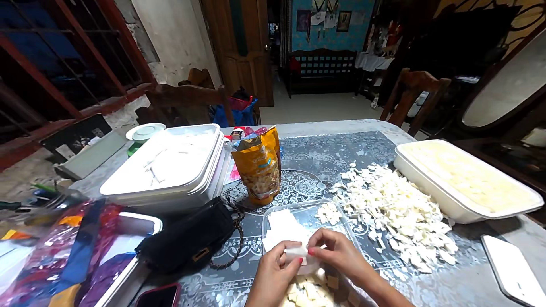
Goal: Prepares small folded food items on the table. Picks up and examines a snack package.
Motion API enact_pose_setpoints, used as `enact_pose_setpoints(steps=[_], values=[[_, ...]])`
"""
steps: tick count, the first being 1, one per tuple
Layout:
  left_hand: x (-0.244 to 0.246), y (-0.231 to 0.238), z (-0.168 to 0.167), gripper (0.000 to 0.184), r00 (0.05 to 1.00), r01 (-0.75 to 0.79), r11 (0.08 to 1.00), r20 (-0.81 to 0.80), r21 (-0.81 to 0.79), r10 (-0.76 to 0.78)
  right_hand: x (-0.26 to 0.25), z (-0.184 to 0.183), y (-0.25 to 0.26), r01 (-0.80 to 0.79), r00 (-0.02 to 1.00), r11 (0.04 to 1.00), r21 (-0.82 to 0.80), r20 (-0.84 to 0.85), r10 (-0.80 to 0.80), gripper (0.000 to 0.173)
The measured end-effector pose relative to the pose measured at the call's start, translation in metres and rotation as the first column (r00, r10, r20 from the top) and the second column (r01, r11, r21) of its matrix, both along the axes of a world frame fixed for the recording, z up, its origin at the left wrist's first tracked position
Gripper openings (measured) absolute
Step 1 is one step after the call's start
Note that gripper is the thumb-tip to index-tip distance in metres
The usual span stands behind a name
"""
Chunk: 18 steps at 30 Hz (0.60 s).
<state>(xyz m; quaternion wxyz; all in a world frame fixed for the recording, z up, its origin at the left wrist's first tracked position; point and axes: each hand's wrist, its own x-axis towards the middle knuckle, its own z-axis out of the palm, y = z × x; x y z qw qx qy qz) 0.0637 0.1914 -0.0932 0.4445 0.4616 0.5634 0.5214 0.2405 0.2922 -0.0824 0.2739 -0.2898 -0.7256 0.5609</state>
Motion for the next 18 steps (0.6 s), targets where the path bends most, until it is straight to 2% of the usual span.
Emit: enact_pose_setpoints(steps=[2,3,6,7,9,11,13,15,16,18], values=[[-0.002,0.001,0.000,0.019,1.000,0.011,1.000,0.011,0.005,-0.011,-0.002,0.005,-0.001,0.061,0.997,0.993,-0.097,-0.044,-0.065,0.008],[-0.002,0.001,0.000,0.014,1.000,0.017,1.000,0.016,0.008,-0.017,-0.003,0.005,-0.003,0.061,0.997,0.995,-0.078,-0.036,-0.064,0.010],[-0.004,0.004,-0.004,0.010,0.998,0.032,0.999,0.057,-0.015,-0.031,-0.006,-0.009,-0.012,-0.007,0.999,0.972,0.236,0.045,-0.003,0.017],[-0.005,0.004,-0.004,0.011,0.996,0.032,0.998,0.090,-0.051,-0.028,-0.007,-0.012,-0.014,-0.050,0.997,0.930,0.363,0.071,0.026,0.018],[-0.006,0.006,0.000,0.010,0.971,0.029,0.992,0.239,-0.122,0.001,-0.009,-0.021,-0.012,-0.098,0.995,0.788,0.607,0.073,0.068,0.024],[-0.008,0.005,0.006,0.008,0.916,0.036,0.984,0.400,-0.172,0.037,-0.009,-0.024,-0.007,-0.081,0.997,0.693,0.716,0.049,0.066,0.029],[-0.009,0.005,0.011,0.017,0.891,0.037,0.979,0.450,-0.201,0.059,-0.008,-0.024,-0.005,-0.011,0.999,0.729,0.685,-0.021,0.035,0.022],[-0.008,0.004,0.014,0.020,0.910,0.052,0.981,0.413,-0.189,0.031,-0.006,-0.021,-0.007,0.041,0.998,0.855,0.517,-0.065,-0.008,0.017],[-0.007,0.003,0.014,0.018,0.939,0.060,0.986,0.344,-0.154,-0.004,-0.006,-0.019,-0.009,0.059,0.997,0.912,0.405,-0.060,-0.038,0.016],[-0.004,0.001,0.005,0.015,0.994,0.033,0.999,0.109,-0.028,-0.030,-0.006,-0.013,-0.011,0.065,0.998,0.974,0.218,-0.020,-0.063,0.014]])
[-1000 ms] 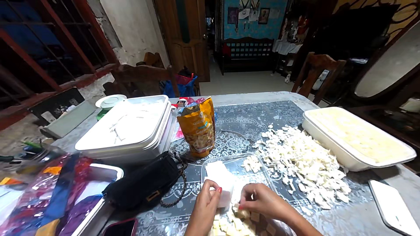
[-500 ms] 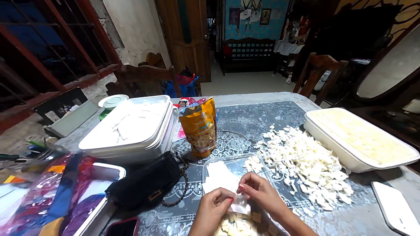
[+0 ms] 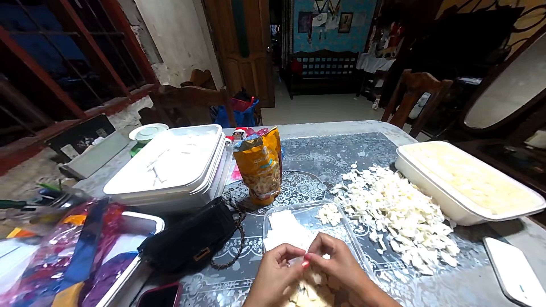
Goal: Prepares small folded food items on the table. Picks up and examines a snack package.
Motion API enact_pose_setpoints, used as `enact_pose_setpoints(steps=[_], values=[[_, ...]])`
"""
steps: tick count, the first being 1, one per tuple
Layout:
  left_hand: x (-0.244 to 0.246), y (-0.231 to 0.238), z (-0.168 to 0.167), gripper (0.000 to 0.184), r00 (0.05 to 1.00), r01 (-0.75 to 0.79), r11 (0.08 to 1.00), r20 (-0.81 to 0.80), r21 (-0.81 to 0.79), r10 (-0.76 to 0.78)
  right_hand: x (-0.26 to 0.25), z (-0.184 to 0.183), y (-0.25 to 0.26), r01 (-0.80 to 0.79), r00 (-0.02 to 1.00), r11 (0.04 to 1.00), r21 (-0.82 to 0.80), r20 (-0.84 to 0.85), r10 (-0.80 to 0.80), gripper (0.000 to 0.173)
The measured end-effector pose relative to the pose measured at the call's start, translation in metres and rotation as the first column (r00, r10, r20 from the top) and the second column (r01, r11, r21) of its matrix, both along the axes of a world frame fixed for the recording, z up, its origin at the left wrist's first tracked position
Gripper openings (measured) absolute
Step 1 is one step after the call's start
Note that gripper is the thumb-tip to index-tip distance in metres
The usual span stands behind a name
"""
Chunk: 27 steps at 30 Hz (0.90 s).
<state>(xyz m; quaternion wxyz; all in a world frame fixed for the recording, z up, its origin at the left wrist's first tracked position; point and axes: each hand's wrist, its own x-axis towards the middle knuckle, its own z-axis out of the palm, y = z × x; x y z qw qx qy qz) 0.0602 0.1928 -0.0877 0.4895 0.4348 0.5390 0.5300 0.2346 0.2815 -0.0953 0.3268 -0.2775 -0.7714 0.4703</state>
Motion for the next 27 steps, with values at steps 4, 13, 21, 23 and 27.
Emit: enact_pose_setpoints(steps=[4,13,21,23,27], values=[[-0.001,0.000,-0.011,0.009,0.960,-0.090,0.988,-0.253,0.122,0.119,0.005,0.009,0.008,-0.049,0.992,0.984,-0.174,0.102,0.067,0.020],[0.000,0.006,-0.005,0.027,0.969,-0.206,0.978,0.149,0.044,0.198,-0.001,0.003,-0.006,-0.201,0.976,0.958,0.203,0.129,0.177,0.016],[-0.006,0.004,-0.006,0.018,0.991,-0.111,0.982,0.086,0.154,0.099,0.002,0.002,0.001,-0.089,0.990,0.953,0.291,0.135,0.051,0.018],[-0.008,0.005,-0.006,0.015,0.991,-0.131,0.982,0.018,0.134,0.130,-0.005,-0.008,-0.004,-0.147,0.987,0.810,0.568,0.132,0.087,0.014],[-0.007,0.001,-0.016,0.013,0.756,0.025,0.978,-0.644,0.206,0.116,-0.009,-0.014,-0.001,0.061,0.987,0.384,0.921,0.000,-0.158,0.016]])
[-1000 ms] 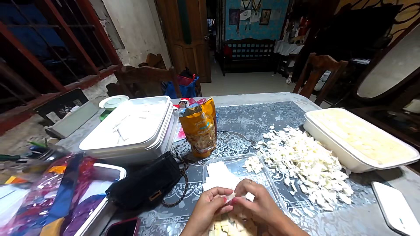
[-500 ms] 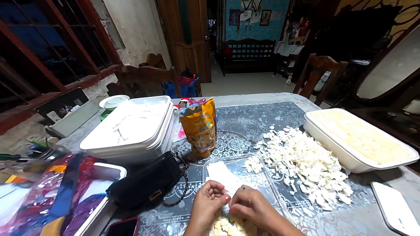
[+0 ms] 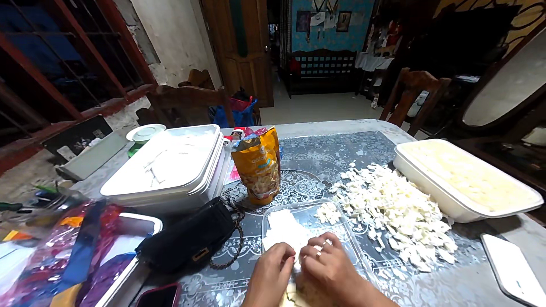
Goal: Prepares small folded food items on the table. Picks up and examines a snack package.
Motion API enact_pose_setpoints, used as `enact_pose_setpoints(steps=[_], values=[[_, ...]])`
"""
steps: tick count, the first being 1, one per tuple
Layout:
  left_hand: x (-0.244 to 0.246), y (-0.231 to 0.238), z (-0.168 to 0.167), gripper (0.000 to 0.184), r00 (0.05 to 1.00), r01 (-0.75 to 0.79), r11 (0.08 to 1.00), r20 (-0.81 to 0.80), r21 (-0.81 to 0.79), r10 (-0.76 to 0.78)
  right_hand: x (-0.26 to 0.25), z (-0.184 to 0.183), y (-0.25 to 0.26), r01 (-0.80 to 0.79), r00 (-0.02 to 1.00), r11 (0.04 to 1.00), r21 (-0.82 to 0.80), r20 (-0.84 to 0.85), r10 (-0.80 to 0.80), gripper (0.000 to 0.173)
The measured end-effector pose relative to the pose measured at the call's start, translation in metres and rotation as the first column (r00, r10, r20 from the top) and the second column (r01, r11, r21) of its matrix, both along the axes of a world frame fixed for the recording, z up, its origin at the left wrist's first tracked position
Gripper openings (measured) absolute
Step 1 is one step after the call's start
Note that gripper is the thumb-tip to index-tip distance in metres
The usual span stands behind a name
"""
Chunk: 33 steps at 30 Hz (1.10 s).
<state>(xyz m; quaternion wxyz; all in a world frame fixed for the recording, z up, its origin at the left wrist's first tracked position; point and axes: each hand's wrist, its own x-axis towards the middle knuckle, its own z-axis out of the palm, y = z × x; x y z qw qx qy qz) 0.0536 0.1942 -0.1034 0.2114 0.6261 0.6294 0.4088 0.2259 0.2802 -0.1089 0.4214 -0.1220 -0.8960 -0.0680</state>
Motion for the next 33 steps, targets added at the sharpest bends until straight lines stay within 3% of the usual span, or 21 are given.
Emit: enact_pose_setpoints(steps=[2,5,7,9,11,14,16,18,22,24,26,30,33], values=[[-0.001,-0.001,-0.006,0.022,0.955,0.048,0.999,-0.292,0.012,-0.043,0.009,0.012,0.012,0.283,0.959,0.957,0.057,-0.050,-0.280,0.014],[0.001,-0.001,-0.010,0.018,0.898,0.037,0.999,-0.440,0.007,-0.030,0.032,0.035,0.035,0.495,0.868,0.856,-0.147,0.108,-0.484,0.003],[0.001,0.001,-0.017,0.012,0.885,0.021,0.994,-0.464,0.105,0.030,0.044,0.050,0.036,0.513,0.840,0.769,-0.381,0.404,-0.361,0.009],[0.000,0.002,-0.021,0.011,0.892,0.013,0.989,-0.448,0.150,0.056,0.046,0.067,0.033,0.568,0.695,0.613,-0.549,0.719,-0.001,0.029],[-0.003,0.001,-0.017,0.009,0.925,0.001,0.995,-0.378,0.103,0.038,0.037,0.067,0.029,0.594,0.531,0.557,-0.580,0.804,0.269,0.042],[-0.011,0.001,0.001,0.013,0.981,-0.010,0.986,-0.192,-0.165,-0.022,0.025,0.058,0.021,0.584,0.433,0.562,-0.585,0.811,0.395,0.035],[-0.018,0.004,0.008,0.018,0.998,-0.020,0.963,-0.070,-0.269,0.001,0.025,0.056,0.022,0.558,0.489,0.524,-0.643,0.765,0.418,0.030],[-0.020,0.005,0.010,0.018,0.996,-0.067,0.972,0.041,-0.226,0.078,0.027,0.057,0.025,0.527,0.593,0.460,-0.715,0.697,0.404,0.028],[-0.013,0.004,0.009,0.020,0.920,-0.100,0.988,0.368,-0.117,0.136,0.029,0.054,0.023,0.252,0.914,0.347,-0.903,0.340,0.222,0.021],[-0.007,0.003,0.010,0.020,0.853,-0.026,0.988,0.512,-0.152,0.101,0.024,0.043,0.018,0.068,0.983,0.285,-0.956,0.113,0.146,0.017],[0.000,0.002,0.008,0.020,0.828,0.003,0.986,0.553,-0.169,0.093,0.018,0.036,0.011,-0.025,0.992,0.236,-0.972,0.005,0.125,0.014],[0.011,-0.001,0.008,0.018,0.802,0.031,0.990,0.594,-0.138,0.057,0.010,0.030,-0.002,0.010,0.996,0.320,-0.948,0.037,0.078,0.016],[0.014,-0.001,0.011,0.034,0.768,0.002,0.988,0.633,-0.153,0.097,0.006,0.019,-0.004,-0.033,0.999,0.437,-0.899,-0.021,0.032,0.016]])
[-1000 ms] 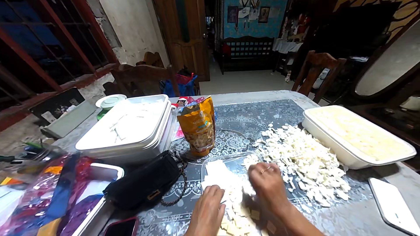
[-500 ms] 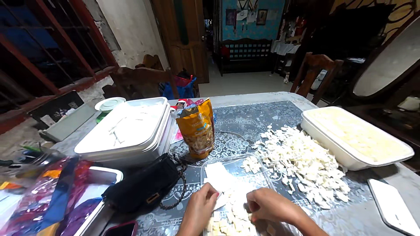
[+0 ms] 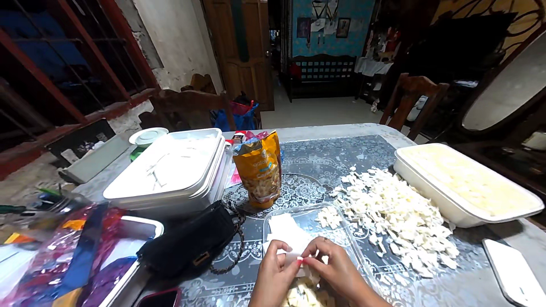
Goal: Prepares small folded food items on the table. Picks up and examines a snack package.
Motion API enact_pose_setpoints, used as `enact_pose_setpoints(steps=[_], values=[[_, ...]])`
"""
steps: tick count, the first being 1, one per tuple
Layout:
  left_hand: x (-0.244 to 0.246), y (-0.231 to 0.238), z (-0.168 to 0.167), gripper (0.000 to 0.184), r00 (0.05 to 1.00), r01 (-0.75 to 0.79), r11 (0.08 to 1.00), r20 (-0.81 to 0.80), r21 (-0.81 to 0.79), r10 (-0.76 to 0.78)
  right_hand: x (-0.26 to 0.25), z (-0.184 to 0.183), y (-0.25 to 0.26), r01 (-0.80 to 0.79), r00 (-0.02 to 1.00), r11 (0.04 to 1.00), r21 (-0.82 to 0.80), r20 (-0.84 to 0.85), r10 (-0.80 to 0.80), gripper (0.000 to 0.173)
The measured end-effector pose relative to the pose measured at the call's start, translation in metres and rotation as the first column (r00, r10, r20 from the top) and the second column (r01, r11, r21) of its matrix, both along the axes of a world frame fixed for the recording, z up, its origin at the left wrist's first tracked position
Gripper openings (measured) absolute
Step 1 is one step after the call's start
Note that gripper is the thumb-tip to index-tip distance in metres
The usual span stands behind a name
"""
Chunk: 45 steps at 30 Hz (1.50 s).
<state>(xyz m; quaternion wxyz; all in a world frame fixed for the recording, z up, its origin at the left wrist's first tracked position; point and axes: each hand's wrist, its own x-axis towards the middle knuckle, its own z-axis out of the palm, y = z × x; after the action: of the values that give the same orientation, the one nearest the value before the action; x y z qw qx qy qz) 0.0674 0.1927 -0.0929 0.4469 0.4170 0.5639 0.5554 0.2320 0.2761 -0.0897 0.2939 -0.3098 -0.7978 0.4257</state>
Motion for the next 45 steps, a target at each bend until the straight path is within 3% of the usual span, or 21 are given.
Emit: enact_pose_setpoints(steps=[3,5,7,10,13,15,17,19,21,24,26,28,31,33,36,39,42,45], values=[[-0.002,0.001,0.002,0.035,1.000,-0.013,1.000,0.004,0.008,0.012,0.002,-0.004,0.006,-0.054,0.987,0.995,-0.081,-0.154,0.041,0.016],[-0.004,0.000,0.002,0.026,0.999,0.018,1.000,-0.027,0.024,-0.018,0.002,0.001,0.007,-0.018,0.965,0.978,-0.206,-0.261,-0.037,0.014],[-0.005,-0.001,0.001,0.016,0.998,0.046,0.998,-0.042,0.033,-0.044,0.002,0.005,0.007,-0.002,0.958,0.973,-0.230,-0.280,-0.064,0.013],[-0.005,0.001,0.000,0.012,0.997,0.074,0.997,0.011,-0.001,-0.074,0.001,-0.004,0.003,-0.048,0.987,0.999,0.019,-0.155,0.051,0.016],[-0.008,0.004,-0.001,0.008,0.985,0.082,0.995,0.158,-0.060,-0.072,0.000,-0.011,0.004,-0.159,0.985,0.932,0.325,-0.011,0.172,0.018],[-0.011,0.005,0.002,0.011,0.960,0.080,0.993,0.275,-0.082,-0.055,0.001,-0.011,0.008,-0.194,0.977,0.899,0.392,-0.003,0.213,0.022],[-0.011,0.004,0.008,0.016,0.945,0.083,0.990,0.323,-0.117,-0.041,0.002,-0.010,0.009,-0.139,0.983,0.938,0.317,-0.071,0.169,0.018],[-0.008,0.002,0.013,0.015,0.962,0.094,0.990,0.267,-0.108,-0.062,0.002,-0.009,0.007,-0.047,0.988,0.990,0.130,-0.142,0.065,0.016],[-0.003,-0.001,0.009,0.018,0.994,0.086,0.996,0.064,-0.030,-0.084,0.001,-0.006,0.005,0.005,0.991,0.998,-0.058,-0.136,-0.013,0.017],[-0.001,-0.001,-0.002,0.014,0.980,-0.004,0.998,-0.197,0.061,0.016,0.002,0.000,0.006,-0.012,0.996,0.987,-0.161,-0.089,-0.002,0.017],[-0.006,0.001,-0.001,0.007,0.989,-0.016,0.999,-0.146,0.037,0.022,0.006,0.003,0.012,-0.052,0.998,0.978,-0.201,-0.053,0.042,0.025],[-0.010,0.001,0.005,0.009,1.000,0.005,1.000,0.015,-0.001,-0.005,0.008,0.005,0.016,-0.040,0.999,0.975,-0.219,-0.021,0.036,0.019],[-0.011,0.002,0.006,0.020,0.977,0.002,1.000,0.211,0.000,-0.002,0.006,0.003,0.011,-0.014,0.998,0.996,-0.082,0.065,0.019,0.018],[-0.009,0.004,0.002,0.025,0.958,-0.053,0.998,0.284,0.027,0.044,0.004,0.003,0.003,-0.137,0.988,0.990,0.015,0.077,0.136,0.018],[-0.008,0.006,-0.001,0.022,0.952,-0.089,0.995,0.295,0.036,0.075,0.001,-0.007,0.000,-0.240,0.962,0.968,0.076,-0.112,0.247,0.016],[-0.011,0.002,0.001,0.021,0.976,0.077,0.994,0.199,0.076,-0.090,0.001,-0.008,0.006,-0.114,0.959,0.993,-0.016,-0.265,0.106,0.015],[-0.013,0.001,0.001,0.021,0.978,0.104,0.986,0.168,0.133,-0.126,0.006,0.000,0.011,-0.080,0.996,0.997,0.006,-0.048,0.080,0.019],[-0.017,0.004,0.002,0.016,0.996,0.003,0.994,0.093,0.105,-0.013,0.000,-0.006,0.002,-0.201,0.979,0.913,0.356,0.049,0.197,0.016]])
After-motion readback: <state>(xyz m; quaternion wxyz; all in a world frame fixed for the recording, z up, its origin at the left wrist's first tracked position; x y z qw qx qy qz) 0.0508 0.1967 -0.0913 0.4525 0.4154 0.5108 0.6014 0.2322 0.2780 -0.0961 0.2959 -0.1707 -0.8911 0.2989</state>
